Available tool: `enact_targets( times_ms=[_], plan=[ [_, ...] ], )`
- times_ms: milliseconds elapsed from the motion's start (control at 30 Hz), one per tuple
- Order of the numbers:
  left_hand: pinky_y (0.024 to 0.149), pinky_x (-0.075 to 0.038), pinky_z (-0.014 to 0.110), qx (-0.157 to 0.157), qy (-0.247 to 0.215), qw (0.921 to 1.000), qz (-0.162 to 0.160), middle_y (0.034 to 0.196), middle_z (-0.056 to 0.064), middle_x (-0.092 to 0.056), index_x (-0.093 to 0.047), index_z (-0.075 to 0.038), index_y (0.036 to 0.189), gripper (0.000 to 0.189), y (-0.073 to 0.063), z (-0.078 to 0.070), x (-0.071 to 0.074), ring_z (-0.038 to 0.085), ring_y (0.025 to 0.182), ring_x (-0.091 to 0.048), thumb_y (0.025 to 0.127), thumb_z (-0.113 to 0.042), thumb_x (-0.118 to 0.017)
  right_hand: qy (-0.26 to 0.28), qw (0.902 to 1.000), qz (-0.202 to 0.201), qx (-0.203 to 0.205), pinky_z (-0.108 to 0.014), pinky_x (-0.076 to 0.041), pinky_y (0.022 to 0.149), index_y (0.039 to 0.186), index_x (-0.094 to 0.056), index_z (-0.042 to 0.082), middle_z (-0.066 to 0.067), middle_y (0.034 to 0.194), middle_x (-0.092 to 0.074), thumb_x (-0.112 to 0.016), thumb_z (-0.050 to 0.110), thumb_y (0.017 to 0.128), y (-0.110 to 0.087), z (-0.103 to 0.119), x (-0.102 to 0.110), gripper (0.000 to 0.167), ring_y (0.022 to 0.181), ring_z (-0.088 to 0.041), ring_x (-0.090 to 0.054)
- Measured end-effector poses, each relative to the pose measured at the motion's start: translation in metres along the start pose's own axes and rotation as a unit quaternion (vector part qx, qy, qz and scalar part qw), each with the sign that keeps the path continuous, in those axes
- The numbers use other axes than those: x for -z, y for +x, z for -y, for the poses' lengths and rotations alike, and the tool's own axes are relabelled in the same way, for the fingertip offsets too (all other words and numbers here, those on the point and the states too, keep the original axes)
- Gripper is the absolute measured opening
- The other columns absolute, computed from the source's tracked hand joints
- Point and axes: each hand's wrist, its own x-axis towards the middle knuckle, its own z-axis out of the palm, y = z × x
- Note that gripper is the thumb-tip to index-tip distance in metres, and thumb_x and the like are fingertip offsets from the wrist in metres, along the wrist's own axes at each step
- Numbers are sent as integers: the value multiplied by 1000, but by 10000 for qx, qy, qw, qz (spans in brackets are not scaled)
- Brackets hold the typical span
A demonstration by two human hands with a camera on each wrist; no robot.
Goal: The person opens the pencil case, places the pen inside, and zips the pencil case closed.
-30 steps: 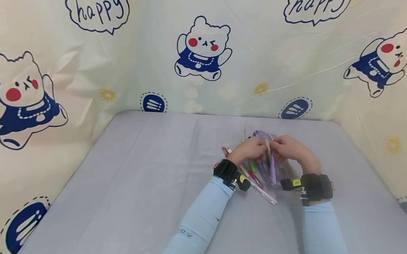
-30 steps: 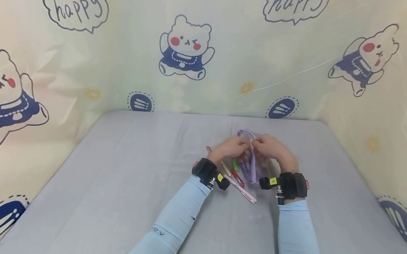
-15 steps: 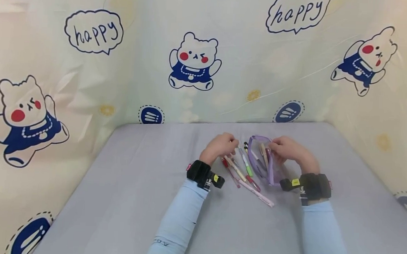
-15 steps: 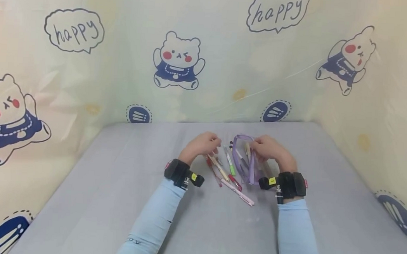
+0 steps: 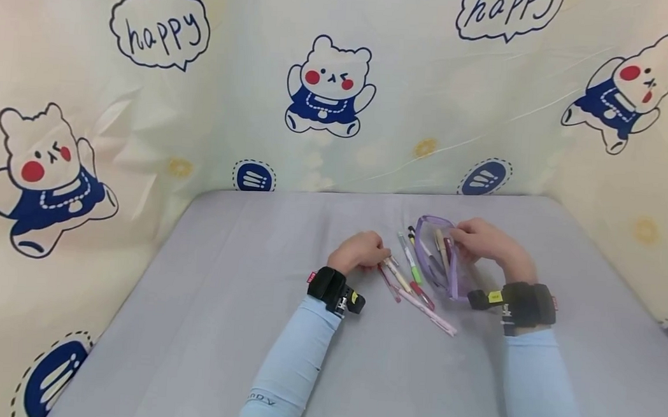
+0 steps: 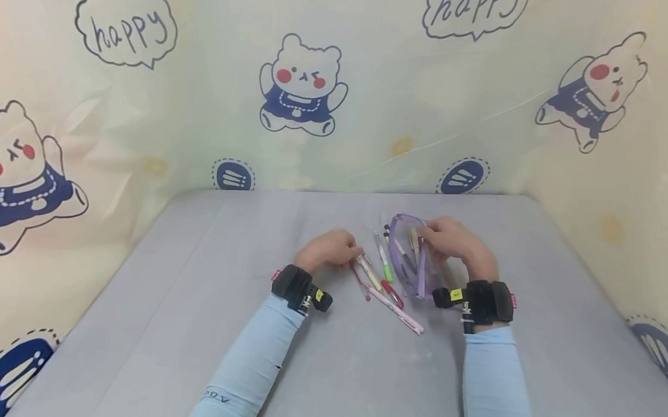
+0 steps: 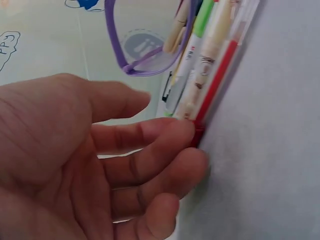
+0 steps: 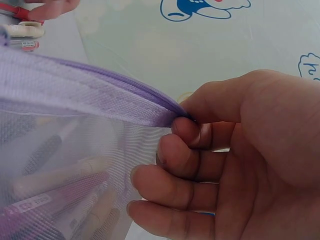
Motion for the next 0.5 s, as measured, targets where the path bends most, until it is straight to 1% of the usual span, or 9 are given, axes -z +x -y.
enact_targets(
  times_ms=[67,167,233,300,400,500],
  plan=[
    [51,-43,25,-37,19,9997,250,67,3,-62,-66,-8,90,28,0,-2,-2,15,57,-57,100,-31,-54,16,10000,5,-5,-32,-54,67,97,-61,-2,-6,72,-58,-44,23,102,-2,0,1,31,69,-20,-59],
    [52,-46,25,-271,19,9972,701,70,4,-63,-67,-10,92,23,-2,-1,-5,15,59,-58,98,-29,-57,8,10000,-13,-33,-31,-54,67,96,-61,-1,-6,72,-59,-44,23,102,-3,-1,1,30,69,-20,-59],
    [53,-47,25,-476,-74,9934,1044,71,3,-63,-67,-13,94,17,-4,1,-8,14,60,-58,96,-29,-62,-2,10000,-26,-51,-31,-54,67,95,-61,-1,-6,73,-60,-43,22,102,-3,-1,1,30,69,-20,-59],
    [54,-47,26,-655,-65,9885,1364,73,3,-63,-68,-17,94,13,-8,1,-9,14,62,-57,94,-30,-66,-2,10000,-15,-64,-31,-53,66,94,-61,-1,-7,73,-60,-43,22,102,-2,0,0,30,69,-19,-59],
    [56,-47,27,-783,-83,9842,1583,75,1,-62,-68,-20,92,10,-13,2,-9,15,65,-57,89,-29,-72,22,10000,3,-65,-30,-53,66,93,-60,-1,-7,73,-60,-43,22,102,-2,0,0,31,69,-19,-58],
    [56,-47,27,-835,-30,9828,1646,75,-1,-60,-68,-20,92,13,-15,1,-9,15,65,-56,86,-28,-76,35,10000,6,-91,-31,-53,66,92,-60,-1,-7,73,-60,-43,23,102,-1,0,-1,30,69,-20,-58]
  ],
)
